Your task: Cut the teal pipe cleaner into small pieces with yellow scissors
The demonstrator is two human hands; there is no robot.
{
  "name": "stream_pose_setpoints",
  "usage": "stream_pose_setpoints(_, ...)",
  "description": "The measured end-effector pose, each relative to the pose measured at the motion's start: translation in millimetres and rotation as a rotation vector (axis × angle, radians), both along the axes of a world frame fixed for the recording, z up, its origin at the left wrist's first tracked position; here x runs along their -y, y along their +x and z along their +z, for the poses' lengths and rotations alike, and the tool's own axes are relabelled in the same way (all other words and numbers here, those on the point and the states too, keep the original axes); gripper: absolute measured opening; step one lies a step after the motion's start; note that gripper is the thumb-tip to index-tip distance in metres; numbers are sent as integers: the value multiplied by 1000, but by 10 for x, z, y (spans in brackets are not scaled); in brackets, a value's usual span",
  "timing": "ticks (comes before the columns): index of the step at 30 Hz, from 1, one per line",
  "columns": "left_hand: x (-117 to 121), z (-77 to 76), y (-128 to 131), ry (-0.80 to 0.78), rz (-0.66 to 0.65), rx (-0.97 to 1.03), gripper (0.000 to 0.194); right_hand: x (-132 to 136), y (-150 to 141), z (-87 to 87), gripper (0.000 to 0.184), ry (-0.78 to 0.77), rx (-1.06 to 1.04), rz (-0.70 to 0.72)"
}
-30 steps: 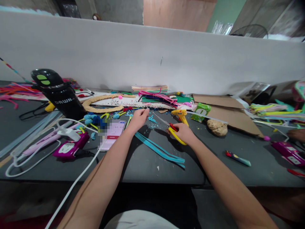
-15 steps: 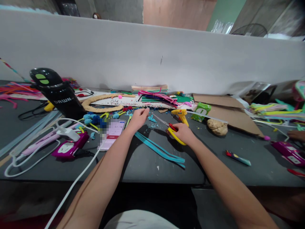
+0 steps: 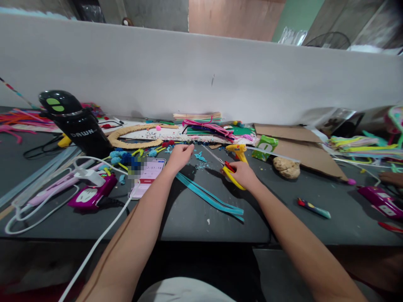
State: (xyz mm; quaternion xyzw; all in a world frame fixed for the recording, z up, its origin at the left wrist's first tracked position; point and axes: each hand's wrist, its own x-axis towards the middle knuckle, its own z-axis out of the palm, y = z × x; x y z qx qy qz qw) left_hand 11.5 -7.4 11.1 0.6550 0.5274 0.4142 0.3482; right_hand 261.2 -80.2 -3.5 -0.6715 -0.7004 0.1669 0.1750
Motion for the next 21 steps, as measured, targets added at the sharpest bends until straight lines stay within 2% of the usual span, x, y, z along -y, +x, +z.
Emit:
stream_pose_setpoints(4, -47, 17, -98, 14, 72, -184, 40, 4, -9, 5, 42, 11, 11, 15)
stream_pose_setpoints(11, -126, -121, -199, 28, 195, -557, 32, -7, 1, -37, 43, 5, 10, 25)
stream_pose_setpoints(14, -142, -131, -233, -10, 252, -609, 27, -10, 5, -45, 43, 16, 17, 23)
stream_pose_setpoints(17, -162, -128, -276, -71, 248, -620, 21, -7, 4, -33, 43, 16, 29, 22)
stream_pose_setpoints(21, -187, -122, -327, -26, 244, -570, 16, 3, -5, -13, 43, 15, 30, 31)
